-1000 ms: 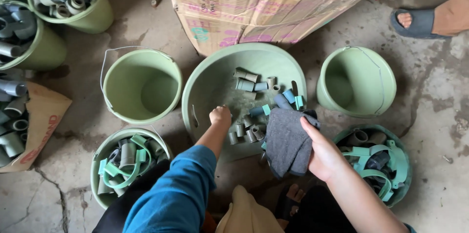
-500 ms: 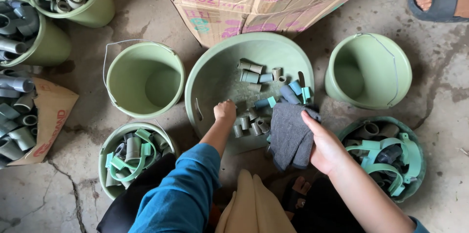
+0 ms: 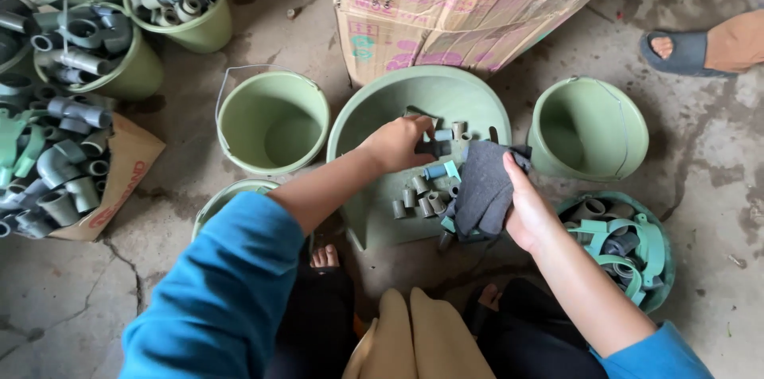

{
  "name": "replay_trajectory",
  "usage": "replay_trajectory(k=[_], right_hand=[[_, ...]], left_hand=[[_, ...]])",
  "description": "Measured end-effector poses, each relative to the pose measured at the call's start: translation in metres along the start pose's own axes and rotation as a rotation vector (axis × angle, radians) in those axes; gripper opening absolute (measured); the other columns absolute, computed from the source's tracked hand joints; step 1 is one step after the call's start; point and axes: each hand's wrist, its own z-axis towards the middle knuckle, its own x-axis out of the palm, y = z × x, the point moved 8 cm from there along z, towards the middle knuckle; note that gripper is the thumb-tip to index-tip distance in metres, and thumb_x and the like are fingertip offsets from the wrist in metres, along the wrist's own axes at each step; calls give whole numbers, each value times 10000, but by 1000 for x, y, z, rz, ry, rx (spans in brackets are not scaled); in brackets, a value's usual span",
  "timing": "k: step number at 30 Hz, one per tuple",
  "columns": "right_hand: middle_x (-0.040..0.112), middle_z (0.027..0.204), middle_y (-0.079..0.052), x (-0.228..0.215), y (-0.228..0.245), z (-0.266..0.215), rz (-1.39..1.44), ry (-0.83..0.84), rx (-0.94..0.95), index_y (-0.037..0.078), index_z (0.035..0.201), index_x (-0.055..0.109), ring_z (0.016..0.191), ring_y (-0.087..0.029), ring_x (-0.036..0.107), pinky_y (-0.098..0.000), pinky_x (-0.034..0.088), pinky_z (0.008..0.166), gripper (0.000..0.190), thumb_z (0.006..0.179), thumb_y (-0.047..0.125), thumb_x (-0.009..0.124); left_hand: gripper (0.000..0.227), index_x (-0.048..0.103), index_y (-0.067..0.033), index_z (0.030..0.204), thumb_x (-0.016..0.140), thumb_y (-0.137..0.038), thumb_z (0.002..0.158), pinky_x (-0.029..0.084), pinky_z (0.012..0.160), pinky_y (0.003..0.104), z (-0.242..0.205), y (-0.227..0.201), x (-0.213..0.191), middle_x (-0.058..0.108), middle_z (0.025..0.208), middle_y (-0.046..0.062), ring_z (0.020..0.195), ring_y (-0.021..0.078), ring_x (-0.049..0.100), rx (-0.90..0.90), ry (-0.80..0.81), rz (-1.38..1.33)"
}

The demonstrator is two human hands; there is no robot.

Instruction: The person sits on the floor and wipes small gray plastic pipe fittings with a dark cloth. They pick each fitting from a central green bucket, wipe it, and place it into a smaller bucket to the left. The process repeats continuously throughout the clip.

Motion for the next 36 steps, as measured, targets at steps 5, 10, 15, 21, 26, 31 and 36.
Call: replay_trajectory(k=[5, 10, 15, 21, 26, 31, 36], right_hand=[[413, 1605, -138, 34, 9, -26, -13, 164, -254, 178, 1572, 370, 1454, -306, 419, -531, 407, 1150, 750, 952, 583, 489], [439, 1588, -143, 64, 16, -63, 106, 421, -409, 194, 1602, 333, 1422, -316, 451, -501, 441, 1122, 870, 922, 729, 242], [733, 1049, -125, 39, -13, -62, 21, 16, -345, 45, 1175, 715, 931, -221, 705, -372, 602, 810, 305, 925, 217, 739], [620, 983, -218, 31, -12, -58, -25, -21, -376, 7, 1147, 576, 689, -389, 670, -556, 590, 524, 495, 833, 283, 842], [640, 913, -65, 39, 8, -93, -357, -243, -574, 58, 1068, 666, 840, -171, 591, -338, 497, 734, 454, 890, 460, 779], [710, 900, -139, 13, 26, -73, -598, -263, -1041, 56, 1043, 672, 899, -242, 691, -407, 518, 736, 303, 997, 346, 746], [727, 935, -68, 37, 38, -123, -736, -110, -1718, 78, 982, 730, 804, -291, 710, -391, 560, 765, 315, 866, 360, 808]], left_hand=[[423, 569, -110, 1125, 824, -198, 799, 627, 760, 469, -67, -100, -57, 589, 1008, 83, 897, 387, 719, 102, -171, 44], [283, 545, -52, 1111, 705, -198, 930, 592, 685, 436, -111, -150, -78, 545, 1018, 107, 933, 388, 668, 412, -408, 148], [246, 569, -53, 951, 593, -284, 1032, 537, 589, 365, -151, -197, -88, 551, 895, 94, 807, 283, 616, 753, -617, 263], [553, 525, -109, 791, 415, -600, 1021, 375, 636, 358, -146, -182, -82, 488, 762, 50, 678, 249, 497, 797, -823, 438], [566, 625, -86, 831, 461, -604, 991, 474, 679, 405, -128, -168, -66, 638, 718, 112, 707, 334, 662, 218, -537, 63], [689, 693, -114, 725, 500, -747, 914, 550, 767, 383, -113, -108, 21, 690, 630, 78, 758, 290, 743, -539, -77, -882], [606, 432, -130, 628, 559, -592, 999, 264, 336, 182, -116, -134, 15, 316, 525, -23, 366, 72, 319, -515, 0, -1437]])
